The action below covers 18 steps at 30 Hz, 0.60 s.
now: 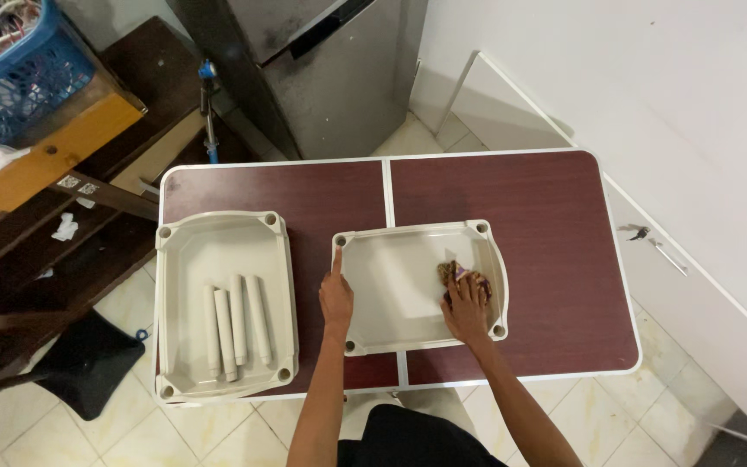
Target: The person assembles a white plastic stool by inserting cylindrical legs into the seat base. They then wipe the seat surface with a patterned cloth.
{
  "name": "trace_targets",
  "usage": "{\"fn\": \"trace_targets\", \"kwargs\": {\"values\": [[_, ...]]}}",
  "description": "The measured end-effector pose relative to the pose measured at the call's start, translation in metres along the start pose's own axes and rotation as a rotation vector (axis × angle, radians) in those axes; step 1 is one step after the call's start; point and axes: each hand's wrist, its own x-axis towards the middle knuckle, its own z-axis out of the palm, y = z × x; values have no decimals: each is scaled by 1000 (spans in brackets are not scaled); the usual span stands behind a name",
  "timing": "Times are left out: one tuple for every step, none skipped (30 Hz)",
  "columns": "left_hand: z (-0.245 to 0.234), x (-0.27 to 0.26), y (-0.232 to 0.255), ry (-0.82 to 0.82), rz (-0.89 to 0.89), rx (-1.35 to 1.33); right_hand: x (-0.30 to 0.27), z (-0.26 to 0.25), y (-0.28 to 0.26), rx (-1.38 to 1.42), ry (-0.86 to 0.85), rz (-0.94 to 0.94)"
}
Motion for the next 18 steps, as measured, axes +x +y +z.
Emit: {"fn": "trace_targets", "kwargs": {"values": [[-1,-4,0,-11,-10,0,-17,1,-1,19,-31,17],[-2,-6,-2,-34,-32,1,-33,3,-6,10,-58,39],[-3,-4,1,-51,-55,-3,-43,4,-9,-2,-82,56],[-2,-2,4,-69,-77,-6,-48,4,-12,-14,-106,73],[-3,-3,4,-44,-46,-41,-54,5,-14,-8,-89,77],[-3,-3,4,-20,-15,-77,-59,6,-15,-2,-73,82],[-5,-3,3,4,15,-111,-62,8,-18,6,-58,86],[-6,-3,2,-20,1,-109,-61,10,-20,12,-80,98],[-7,-4,2,-46,-15,-106,-58,11,-20,19,-104,111],[-8,-4,3,-71,-31,-103,-54,12,-19,26,-128,124],[-8,-4,4,-71,-29,-103,-49,13,-18,41,-96,122],[-9,-3,5,-71,-27,-103,-43,15,-17,55,-65,121],[-9,-4,6,-70,-29,-104,-37,16,-16,67,-37,117],[-10,-5,7,-74,-34,-114,-27,17,-13,60,-36,115],[-11,-5,7,-77,-37,-123,-14,17,-11,55,-35,113],[-11,-5,8,-80,-40,-132,-2,17,-8,50,-33,112],[-12,-5,9,-88,-47,-127,12,16,-4,63,-1,101],[-12,-5,9,-96,-54,-122,26,15,-1,77,31,91]]}}
